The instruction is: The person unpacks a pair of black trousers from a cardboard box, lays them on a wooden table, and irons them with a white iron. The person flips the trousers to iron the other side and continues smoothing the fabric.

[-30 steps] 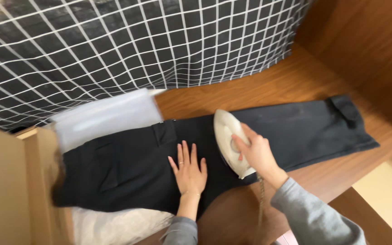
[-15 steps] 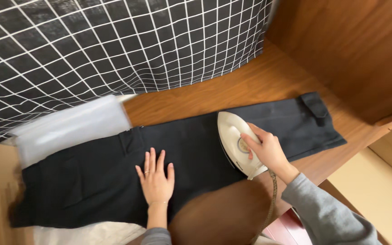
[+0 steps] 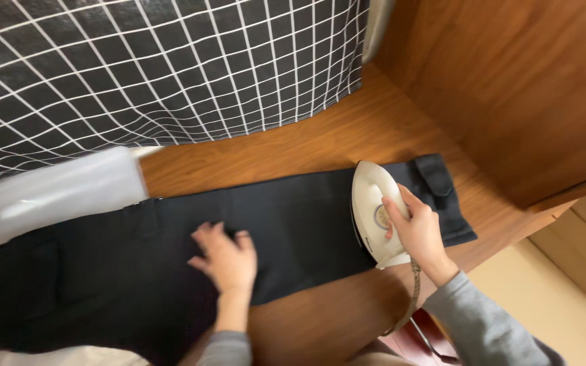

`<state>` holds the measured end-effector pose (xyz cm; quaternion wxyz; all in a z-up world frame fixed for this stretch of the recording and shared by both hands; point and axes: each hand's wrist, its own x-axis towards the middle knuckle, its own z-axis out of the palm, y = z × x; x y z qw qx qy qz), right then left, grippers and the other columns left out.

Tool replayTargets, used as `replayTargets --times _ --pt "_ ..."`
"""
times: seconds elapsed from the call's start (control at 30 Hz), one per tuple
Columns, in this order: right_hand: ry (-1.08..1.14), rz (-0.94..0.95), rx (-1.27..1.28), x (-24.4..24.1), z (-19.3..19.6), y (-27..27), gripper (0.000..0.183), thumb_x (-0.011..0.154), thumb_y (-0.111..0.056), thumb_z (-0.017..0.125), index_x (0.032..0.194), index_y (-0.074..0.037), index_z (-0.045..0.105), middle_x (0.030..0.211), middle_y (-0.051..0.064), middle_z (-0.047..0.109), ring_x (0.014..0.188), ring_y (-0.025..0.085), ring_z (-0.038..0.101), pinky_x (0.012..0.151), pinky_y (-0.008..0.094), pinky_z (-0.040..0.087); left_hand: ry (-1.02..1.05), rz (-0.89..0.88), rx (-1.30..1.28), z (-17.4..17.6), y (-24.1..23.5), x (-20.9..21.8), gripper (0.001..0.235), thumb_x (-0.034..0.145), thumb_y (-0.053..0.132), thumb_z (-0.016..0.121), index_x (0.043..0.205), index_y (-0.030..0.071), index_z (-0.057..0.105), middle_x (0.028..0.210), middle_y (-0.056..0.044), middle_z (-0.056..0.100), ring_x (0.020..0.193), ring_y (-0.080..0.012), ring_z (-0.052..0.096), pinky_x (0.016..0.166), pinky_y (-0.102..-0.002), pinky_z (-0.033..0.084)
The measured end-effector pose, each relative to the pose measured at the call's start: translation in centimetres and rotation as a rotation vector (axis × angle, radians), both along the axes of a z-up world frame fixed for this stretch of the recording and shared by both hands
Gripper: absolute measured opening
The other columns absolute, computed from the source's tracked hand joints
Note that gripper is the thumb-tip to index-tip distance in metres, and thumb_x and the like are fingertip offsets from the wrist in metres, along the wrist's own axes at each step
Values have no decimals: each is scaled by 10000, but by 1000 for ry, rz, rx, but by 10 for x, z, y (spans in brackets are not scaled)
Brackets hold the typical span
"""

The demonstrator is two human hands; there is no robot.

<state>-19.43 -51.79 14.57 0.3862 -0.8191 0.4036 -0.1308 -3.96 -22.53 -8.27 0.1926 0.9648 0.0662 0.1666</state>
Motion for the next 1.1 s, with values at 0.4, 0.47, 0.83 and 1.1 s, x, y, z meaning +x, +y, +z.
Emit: replayTargets --times 0.4,0.47,0.83,1.1 --pt "61 -22 -192 -19 -19 -85 663 1003 -491 687 1548 -120 612 613 113 780 886 348 810 941 529 627 -115 -409 224 21 -109 -49 592 1011 520 535 1551 278 538 1737 -56 422 1629 -246 343 1292 -645 243" --pt "-20 -73 -148 -26 -34 -110 655 1000 -452 711 1539 -93 608 670 156 782 845 349 804 943 565 615 -91 -400 232 24 -109 -50 577 1029 526 519 1553 287 538 1742 -40 420 1624 -238 353 1294 -630 261" --pt "-449 -212 35 -55 -63 -144 396 1117 -384 639 1408 -131 732 1184 171 727 1183 316 689 1017 460 565 192 -757 -619 81 -289 -88 314 961 331 742 1271 283 762 1143 -14 789 1085 -239 774 915 -372 627" --pt "-447 -325 257 -91 -65 -117 539 1180 -443 391 1454 -70 669 1483 202 655 1465 369 529 1255 504 370 1002 -819 -1613 114 -415 -134 536 1067 442 756 1306 3 563 984 -223 754 809 -292 796 690 -419 690"
